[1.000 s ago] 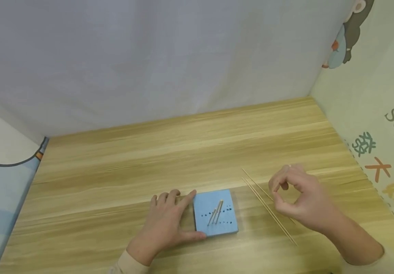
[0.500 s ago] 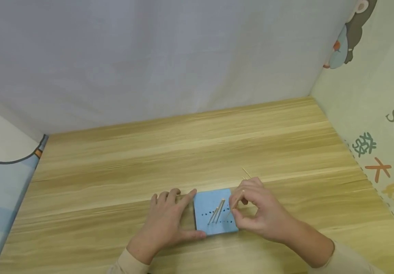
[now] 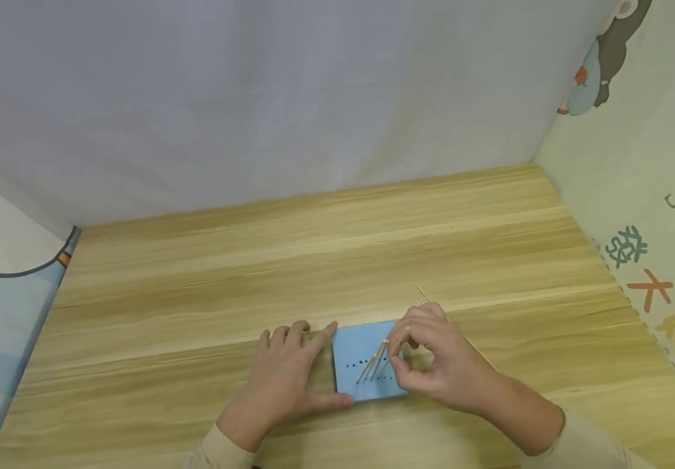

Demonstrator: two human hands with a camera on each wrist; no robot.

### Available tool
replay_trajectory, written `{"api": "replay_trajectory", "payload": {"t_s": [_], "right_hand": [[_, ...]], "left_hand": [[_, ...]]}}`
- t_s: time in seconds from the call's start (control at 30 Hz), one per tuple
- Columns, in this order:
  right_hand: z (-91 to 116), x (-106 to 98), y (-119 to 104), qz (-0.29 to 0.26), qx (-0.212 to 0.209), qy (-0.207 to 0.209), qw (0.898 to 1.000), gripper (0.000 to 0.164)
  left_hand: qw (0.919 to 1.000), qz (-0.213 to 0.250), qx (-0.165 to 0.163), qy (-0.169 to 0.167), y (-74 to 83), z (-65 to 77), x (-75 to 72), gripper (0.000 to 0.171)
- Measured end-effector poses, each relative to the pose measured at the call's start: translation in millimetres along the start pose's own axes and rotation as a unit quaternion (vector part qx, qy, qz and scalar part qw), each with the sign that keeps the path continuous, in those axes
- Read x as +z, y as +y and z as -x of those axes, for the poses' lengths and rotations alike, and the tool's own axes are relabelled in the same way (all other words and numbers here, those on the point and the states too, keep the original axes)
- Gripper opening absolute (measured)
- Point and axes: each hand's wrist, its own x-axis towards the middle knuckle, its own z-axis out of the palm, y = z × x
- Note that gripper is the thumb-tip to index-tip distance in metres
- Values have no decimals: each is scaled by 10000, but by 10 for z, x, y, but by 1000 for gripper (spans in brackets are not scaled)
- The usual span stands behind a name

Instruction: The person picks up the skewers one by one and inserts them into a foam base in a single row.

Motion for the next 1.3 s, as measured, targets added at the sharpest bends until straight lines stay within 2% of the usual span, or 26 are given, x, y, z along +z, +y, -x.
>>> {"api": "replay_trajectory", "payload": {"t_s": [0.3,0.6,0.7,0.83,1.07,1.17,1.3], "right_hand": [[36,7,1,126,140,-127,9997,33],[51,27,24,264,-83,-112,9996,34],[75,-11,5,293,99,-162,9994,34],[187,-172,-21,341,480,-113,9982,36],[520,-631,-96,696,1248,295,9893,49],[606,-762,-106,866,1376,392,9859,52],[626,-819,-78,1211,1495,413,9804,50]], "left_hand": [[10000,7,21,14,13,0,-2,110],[10000,47,-7,24,22,5,-2,111],[10000,48,-26,15,20,11,8,111],[9999,70,-86,-57,22,18,16,111],[10000,38,-37,-44,20,9,17,111],[10000,44,-47,-29,18,2,12,111],[9999,85,-66,-39,21,0,2,111]]}}
